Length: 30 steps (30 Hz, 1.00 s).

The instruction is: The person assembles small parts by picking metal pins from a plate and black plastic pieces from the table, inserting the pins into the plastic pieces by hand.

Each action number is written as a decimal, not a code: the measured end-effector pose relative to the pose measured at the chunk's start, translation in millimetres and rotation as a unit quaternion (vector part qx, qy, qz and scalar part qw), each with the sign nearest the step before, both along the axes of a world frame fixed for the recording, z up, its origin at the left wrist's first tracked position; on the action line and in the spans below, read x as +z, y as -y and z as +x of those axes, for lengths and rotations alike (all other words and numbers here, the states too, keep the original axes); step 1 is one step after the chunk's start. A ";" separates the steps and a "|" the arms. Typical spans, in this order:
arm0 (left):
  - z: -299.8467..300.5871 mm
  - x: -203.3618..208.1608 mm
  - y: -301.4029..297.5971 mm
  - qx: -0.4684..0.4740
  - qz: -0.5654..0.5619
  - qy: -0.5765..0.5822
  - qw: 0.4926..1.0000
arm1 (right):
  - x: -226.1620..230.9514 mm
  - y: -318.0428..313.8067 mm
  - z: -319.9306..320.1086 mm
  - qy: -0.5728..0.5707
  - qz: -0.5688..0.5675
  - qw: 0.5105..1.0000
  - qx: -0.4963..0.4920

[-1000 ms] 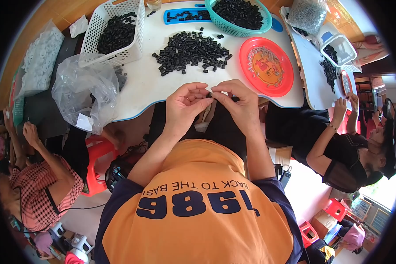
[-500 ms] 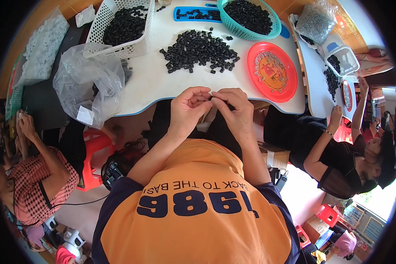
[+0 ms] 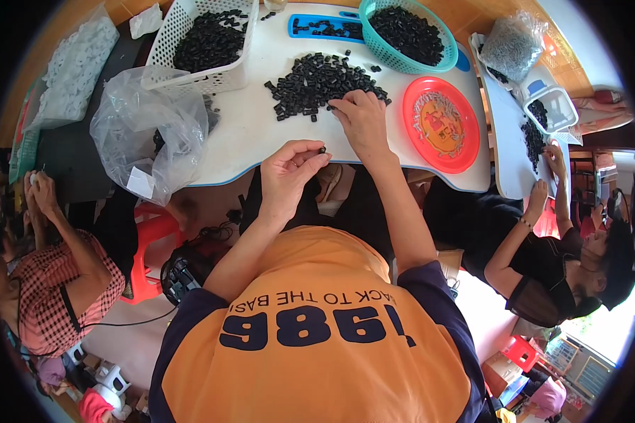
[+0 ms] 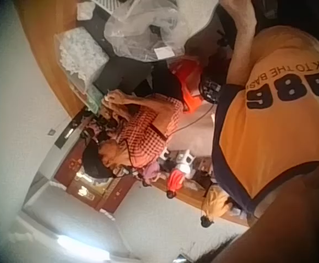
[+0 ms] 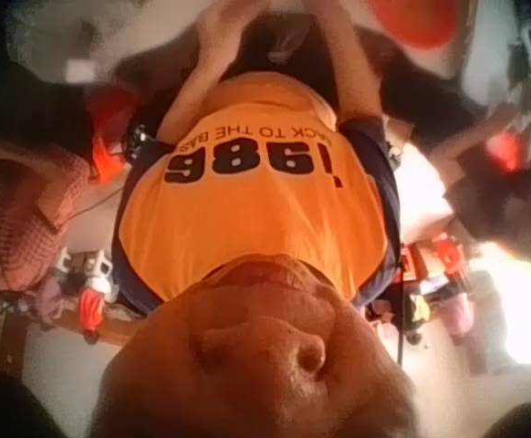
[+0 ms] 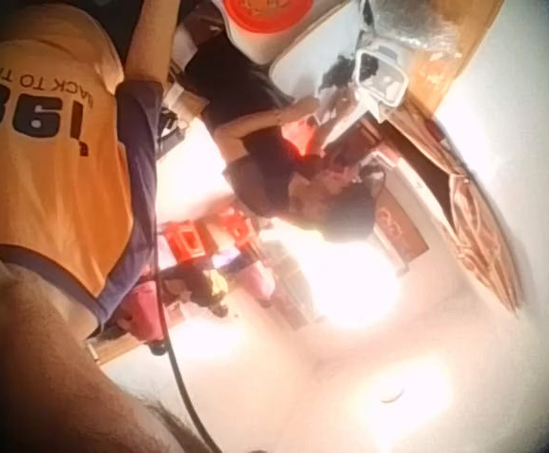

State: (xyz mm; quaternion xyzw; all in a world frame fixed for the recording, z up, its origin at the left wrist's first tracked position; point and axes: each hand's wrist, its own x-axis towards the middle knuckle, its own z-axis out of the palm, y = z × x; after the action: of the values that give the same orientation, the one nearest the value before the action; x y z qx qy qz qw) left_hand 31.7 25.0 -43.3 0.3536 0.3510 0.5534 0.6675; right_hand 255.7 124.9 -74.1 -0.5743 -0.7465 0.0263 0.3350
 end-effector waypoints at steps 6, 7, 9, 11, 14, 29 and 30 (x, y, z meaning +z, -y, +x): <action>-16.5 1.6 6.8 0.009 -0.014 0.011 1.000 | -20.3 -16.8 4.1 0.116 0.005 0.992 0.044; -19.0 -0.1 7.2 0.013 -0.013 0.012 1.000 | -15.4 -16.1 0.9 0.109 0.013 0.993 0.049; -21.9 -3.3 7.8 0.014 -0.015 0.013 1.000 | -6.5 -9.2 -4.1 0.101 0.021 0.993 0.054; -23.2 -2.4 7.1 0.016 -0.017 0.030 0.999 | 15.5 8.3 -16.0 -0.231 -0.161 0.959 0.023; -20.0 7.7 4.9 0.004 -0.025 0.064 0.998 | 32.2 36.0 -17.0 -0.487 -0.205 0.849 0.021; -9.7 28.6 15.2 -0.085 -0.041 0.141 0.985 | 115.0 124.7 -19.4 -0.481 -0.215 0.847 0.077; -9.9 28.4 15.3 -0.093 -0.035 0.141 0.985 | 111.6 122.8 -16.7 -0.459 -0.206 0.860 0.087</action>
State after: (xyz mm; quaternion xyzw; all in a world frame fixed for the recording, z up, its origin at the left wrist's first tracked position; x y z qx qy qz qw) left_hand 21.8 9.7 -14.9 0.2796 0.2380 0.5202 0.7711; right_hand 239.0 2.2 37.5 -0.4859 -0.5328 0.4691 0.5099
